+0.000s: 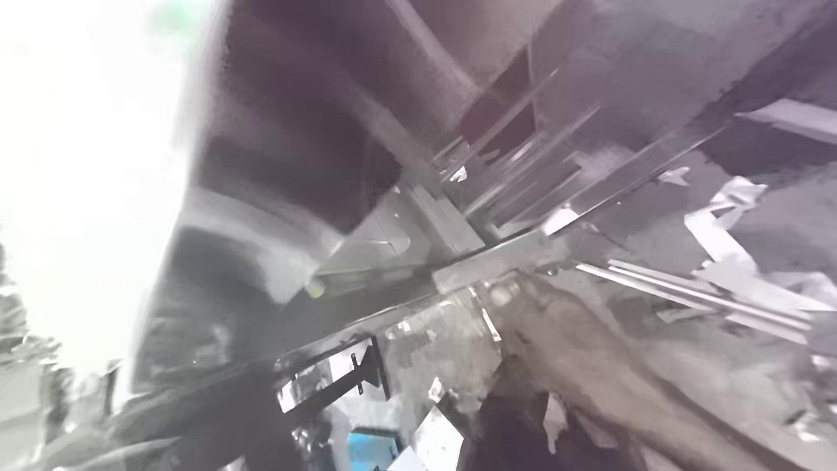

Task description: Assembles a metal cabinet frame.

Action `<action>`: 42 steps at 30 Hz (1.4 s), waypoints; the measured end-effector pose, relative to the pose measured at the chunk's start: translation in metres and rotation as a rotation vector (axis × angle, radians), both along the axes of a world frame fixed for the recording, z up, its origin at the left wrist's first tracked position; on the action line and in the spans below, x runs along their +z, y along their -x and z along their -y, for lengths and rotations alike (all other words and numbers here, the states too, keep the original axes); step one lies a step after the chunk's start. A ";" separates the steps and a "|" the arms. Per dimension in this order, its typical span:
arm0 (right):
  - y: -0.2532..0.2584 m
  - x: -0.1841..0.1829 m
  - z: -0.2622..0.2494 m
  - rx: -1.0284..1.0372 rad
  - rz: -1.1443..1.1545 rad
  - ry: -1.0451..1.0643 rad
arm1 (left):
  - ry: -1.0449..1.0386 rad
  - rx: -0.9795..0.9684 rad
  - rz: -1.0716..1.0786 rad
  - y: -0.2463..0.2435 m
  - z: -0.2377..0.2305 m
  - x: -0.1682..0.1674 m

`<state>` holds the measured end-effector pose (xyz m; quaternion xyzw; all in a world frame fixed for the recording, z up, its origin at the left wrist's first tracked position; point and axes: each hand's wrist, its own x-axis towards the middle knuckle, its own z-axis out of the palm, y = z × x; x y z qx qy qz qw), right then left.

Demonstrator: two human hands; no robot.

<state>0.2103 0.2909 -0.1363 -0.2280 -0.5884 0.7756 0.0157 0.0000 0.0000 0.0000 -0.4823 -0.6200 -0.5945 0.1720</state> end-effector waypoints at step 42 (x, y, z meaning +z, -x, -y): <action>0.020 0.089 0.021 -0.019 -0.238 -0.142 | -0.339 0.248 -0.115 -0.017 -0.055 0.017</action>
